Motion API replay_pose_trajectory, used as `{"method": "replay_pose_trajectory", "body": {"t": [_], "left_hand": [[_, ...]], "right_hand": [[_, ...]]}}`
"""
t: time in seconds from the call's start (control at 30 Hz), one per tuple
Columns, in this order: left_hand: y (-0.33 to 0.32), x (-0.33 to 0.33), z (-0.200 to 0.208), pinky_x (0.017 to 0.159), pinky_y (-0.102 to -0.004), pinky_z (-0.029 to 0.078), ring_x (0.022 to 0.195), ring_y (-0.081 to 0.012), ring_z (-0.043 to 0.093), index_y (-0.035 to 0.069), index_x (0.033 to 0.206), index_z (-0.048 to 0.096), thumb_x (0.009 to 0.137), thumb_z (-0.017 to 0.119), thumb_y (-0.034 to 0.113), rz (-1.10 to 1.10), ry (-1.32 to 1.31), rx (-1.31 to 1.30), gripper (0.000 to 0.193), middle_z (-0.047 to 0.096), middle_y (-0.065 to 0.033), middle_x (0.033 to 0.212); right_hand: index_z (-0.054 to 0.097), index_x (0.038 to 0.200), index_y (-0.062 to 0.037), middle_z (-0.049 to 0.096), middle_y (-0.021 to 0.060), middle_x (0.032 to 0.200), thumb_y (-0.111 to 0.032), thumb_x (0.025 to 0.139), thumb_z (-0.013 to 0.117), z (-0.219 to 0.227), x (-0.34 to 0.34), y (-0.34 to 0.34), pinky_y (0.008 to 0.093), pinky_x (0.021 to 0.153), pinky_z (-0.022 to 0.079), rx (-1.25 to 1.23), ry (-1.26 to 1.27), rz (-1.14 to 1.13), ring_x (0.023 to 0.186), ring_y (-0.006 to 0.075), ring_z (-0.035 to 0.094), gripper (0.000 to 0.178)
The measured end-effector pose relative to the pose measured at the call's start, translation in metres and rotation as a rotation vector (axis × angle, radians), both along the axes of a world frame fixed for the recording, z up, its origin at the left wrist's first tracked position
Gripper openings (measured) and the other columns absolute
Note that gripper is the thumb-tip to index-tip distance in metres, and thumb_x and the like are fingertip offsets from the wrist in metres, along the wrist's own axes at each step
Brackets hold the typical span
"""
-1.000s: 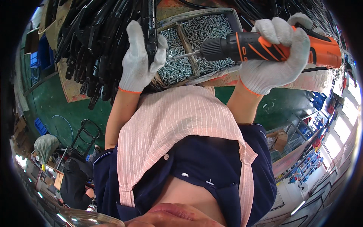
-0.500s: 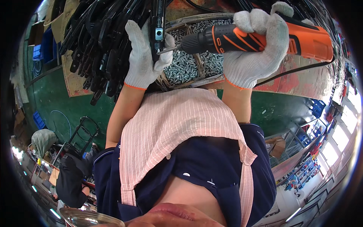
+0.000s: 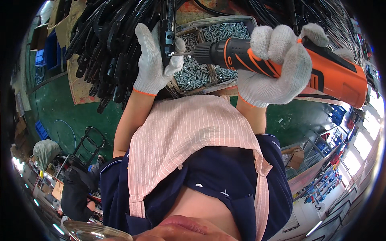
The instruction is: The person assembles black tube components by driving screws into them with an electric screwdriver.
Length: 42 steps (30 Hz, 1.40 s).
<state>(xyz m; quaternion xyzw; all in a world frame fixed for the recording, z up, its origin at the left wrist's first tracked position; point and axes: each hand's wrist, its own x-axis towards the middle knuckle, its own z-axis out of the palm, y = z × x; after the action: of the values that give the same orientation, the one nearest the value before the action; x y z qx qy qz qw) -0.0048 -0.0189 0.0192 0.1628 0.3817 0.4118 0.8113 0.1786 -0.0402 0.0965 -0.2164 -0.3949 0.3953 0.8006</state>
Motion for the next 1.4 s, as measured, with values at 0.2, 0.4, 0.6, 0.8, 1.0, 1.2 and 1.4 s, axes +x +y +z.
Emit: {"method": "replay_pose_trajectory", "body": {"t": [0.2, 0.4, 0.6, 0.8, 1.0, 1.2, 1.4], "left_hand": [[-0.001, 0.000, 0.000, 0.034, -0.0188, 0.031, 0.044, -0.0102, 0.047, 0.014, 0.135, 0.042, 0.081, 0.028, 0.084, 0.005, 0.031, -0.013, 0.089, 0.058, -0.0076, 0.076], [0.002, 0.005, 0.003, 0.035, -0.0186, 0.032, 0.046, -0.0097, 0.046, 0.015, 0.137, 0.040, 0.083, 0.026, 0.083, -0.085, 0.052, 0.017, 0.089, 0.057, -0.0071, 0.077], [-0.004, 0.005, 0.002, 0.039, -0.0199, 0.036, 0.051, -0.0081, 0.049, 0.016, 0.137, 0.040, 0.085, 0.025, 0.082, -0.009, 0.195, 0.113, 0.085, 0.056, -0.0028, 0.074], [-0.006, 0.002, 0.005, 0.044, -0.0183, 0.042, 0.067, -0.0095, 0.052, 0.009, 0.142, 0.037, 0.083, 0.017, 0.084, -0.020, 0.209, 0.050, 0.097, 0.056, -0.0041, 0.086], [-0.003, -0.004, -0.002, 0.053, -0.0210, 0.047, 0.070, -0.0125, 0.053, 0.009, 0.145, 0.032, 0.085, 0.018, 0.083, -0.108, 0.110, 0.107, 0.096, 0.055, -0.0052, 0.092], [-0.004, 0.008, 0.007, 0.039, -0.0207, 0.032, 0.049, -0.0092, 0.045, 0.017, 0.137, 0.037, 0.085, 0.025, 0.082, 0.015, 0.229, 0.079, 0.084, 0.053, -0.0029, 0.071], [0.000, 0.003, 0.011, 0.040, -0.0196, 0.034, 0.049, -0.0063, 0.047, 0.006, 0.134, 0.037, 0.091, 0.068, 0.015, -0.068, 0.114, 0.052, 0.054, 0.056, -0.0040, 0.077]], "right_hand": [[0.038, 0.129, -0.0059, 0.042, 0.0028, 0.068, -0.003, 0.089, 0.049, -0.006, -0.009, 0.000, 0.0287, 0.056, 0.042, 0.086, 0.086, 0.075, 0.057, 0.0117, 0.040, 0.041], [0.049, 0.114, -0.0117, 0.044, -0.0021, 0.065, -0.006, 0.083, 0.057, 0.010, -0.013, -0.010, 0.0234, 0.057, 0.038, -0.022, -0.046, -0.021, 0.055, 0.0080, 0.040, 0.032], [0.043, 0.122, -0.0088, 0.044, 0.0022, 0.071, 0.003, 0.082, 0.051, 0.015, -0.044, -0.005, 0.0277, 0.053, 0.040, 0.097, -0.325, -0.050, 0.052, 0.0106, 0.038, 0.043], [0.044, 0.124, -0.0115, 0.047, 0.0025, 0.074, 0.008, 0.079, 0.053, 0.004, -0.029, 0.003, 0.0280, 0.047, 0.038, 0.347, -0.347, 0.134, 0.052, 0.0113, 0.039, 0.050], [0.044, 0.126, -0.0178, 0.051, 0.0056, 0.083, 0.006, 0.085, 0.048, -0.004, -0.011, 0.012, 0.0283, 0.050, 0.039, 0.125, -0.335, 0.268, 0.053, 0.0124, 0.039, 0.047], [0.047, 0.122, -0.0140, 0.045, 0.0029, 0.071, 0.002, 0.088, 0.047, 0.004, -0.015, 0.015, 0.0294, 0.059, 0.042, 0.022, -0.270, 0.234, 0.060, 0.0150, 0.042, 0.038], [0.057, 0.101, -0.0097, 0.044, -0.0020, 0.071, -0.011, 0.088, 0.054, 0.022, 0.031, 0.008, 0.0294, 0.063, 0.038, 0.099, -0.527, -0.498, 0.062, 0.0099, 0.038, 0.013]]}}
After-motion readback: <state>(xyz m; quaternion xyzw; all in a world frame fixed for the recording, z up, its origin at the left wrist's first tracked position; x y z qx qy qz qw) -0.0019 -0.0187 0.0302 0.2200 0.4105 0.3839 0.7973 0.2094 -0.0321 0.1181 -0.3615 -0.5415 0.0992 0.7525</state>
